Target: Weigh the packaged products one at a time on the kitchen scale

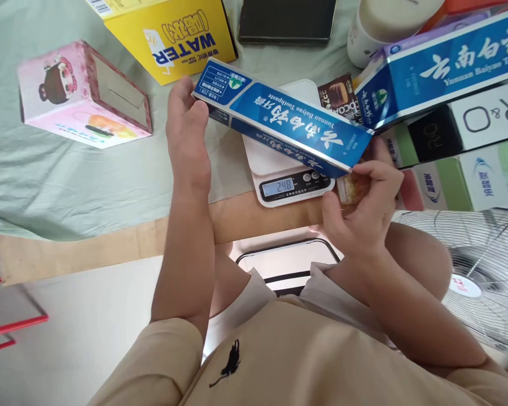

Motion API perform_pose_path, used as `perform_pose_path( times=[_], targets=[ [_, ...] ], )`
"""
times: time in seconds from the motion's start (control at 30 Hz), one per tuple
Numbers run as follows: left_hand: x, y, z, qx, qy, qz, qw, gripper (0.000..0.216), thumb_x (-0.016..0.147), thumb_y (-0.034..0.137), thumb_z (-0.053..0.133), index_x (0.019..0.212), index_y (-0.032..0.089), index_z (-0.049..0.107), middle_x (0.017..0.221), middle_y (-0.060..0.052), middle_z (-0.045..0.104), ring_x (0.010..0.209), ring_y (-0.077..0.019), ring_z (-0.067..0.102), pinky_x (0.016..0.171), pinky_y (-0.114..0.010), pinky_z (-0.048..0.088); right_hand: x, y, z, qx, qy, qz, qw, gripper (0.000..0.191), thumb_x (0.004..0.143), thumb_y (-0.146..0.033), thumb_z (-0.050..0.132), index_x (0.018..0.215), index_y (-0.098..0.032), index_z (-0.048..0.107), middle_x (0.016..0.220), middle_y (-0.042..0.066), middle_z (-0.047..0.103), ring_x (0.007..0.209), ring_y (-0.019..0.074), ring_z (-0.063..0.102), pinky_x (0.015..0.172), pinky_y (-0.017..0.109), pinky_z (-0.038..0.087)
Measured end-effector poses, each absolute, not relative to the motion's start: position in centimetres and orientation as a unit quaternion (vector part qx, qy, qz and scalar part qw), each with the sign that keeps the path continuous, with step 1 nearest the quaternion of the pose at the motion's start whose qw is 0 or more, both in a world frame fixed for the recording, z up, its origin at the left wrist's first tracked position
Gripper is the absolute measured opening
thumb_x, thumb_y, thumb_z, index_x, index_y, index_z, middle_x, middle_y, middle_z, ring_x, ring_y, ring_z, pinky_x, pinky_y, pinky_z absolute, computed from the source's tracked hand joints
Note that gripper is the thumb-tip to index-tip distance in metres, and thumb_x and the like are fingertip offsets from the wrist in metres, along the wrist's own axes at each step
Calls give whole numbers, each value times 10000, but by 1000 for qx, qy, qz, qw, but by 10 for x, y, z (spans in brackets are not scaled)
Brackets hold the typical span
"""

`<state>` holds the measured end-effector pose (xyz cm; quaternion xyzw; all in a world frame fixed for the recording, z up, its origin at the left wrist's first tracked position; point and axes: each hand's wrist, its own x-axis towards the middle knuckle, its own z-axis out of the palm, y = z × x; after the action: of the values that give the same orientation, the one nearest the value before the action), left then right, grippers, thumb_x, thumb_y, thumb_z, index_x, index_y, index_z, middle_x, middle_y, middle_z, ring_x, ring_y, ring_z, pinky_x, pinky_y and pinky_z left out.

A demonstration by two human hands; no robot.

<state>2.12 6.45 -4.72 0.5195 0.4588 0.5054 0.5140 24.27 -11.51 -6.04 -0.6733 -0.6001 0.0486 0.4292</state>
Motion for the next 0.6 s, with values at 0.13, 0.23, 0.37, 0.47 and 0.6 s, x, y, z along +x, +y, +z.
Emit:
perform_pose_path(
  times=[0.13,0.23,0.37,0.47,0.6],
  targets=[
    [32,63,-40,475,464,528,530,278,981,211,481,1183,207,671,1260,-15,694,1229,-161,630,1092,-310,482,242,-110,-59,-673,-592,64,439,460,880,-303,633,1285,-254,419,1560,161,436,1430,307,524,1082,565,522],
    [39,61,-33,434,472,549,536,301,1028,215,391,1140,180,668,1210,-30,704,1145,-142,647,1057,-289,481,243,-104,-57,-676,-581,46,451,412,889,-311,650,1242,-270,442,1414,129,517,1345,281,562,1062,524,539],
    [45,57,-24,391,490,565,537,311,1036,194,347,1111,149,646,1167,-52,689,1062,-135,653,1039,-286,477,240,-97,-55,-683,-574,19,451,378,870,-311,685,1173,-276,461,1281,122,532,1237,268,582,968,485,561],
    [45,51,-14,377,495,573,533,297,1040,227,353,1122,126,620,1169,-75,678,1030,-136,661,1081,-305,476,237,-96,-49,-650,-589,0,481,373,848,-296,713,1132,-284,472,1185,92,529,1133,235,596,893,438,560],
    [42,34,8,406,450,595,529,380,1050,265,295,1111,132,645,1168,-75,696,1041,-143,684,1061,-314,514,240,-118,-28,-559,-627,-39,541,418,764,-295,789,1053,-293,486,1065,52,472,985,196,571,909,464,549]
  ],
)
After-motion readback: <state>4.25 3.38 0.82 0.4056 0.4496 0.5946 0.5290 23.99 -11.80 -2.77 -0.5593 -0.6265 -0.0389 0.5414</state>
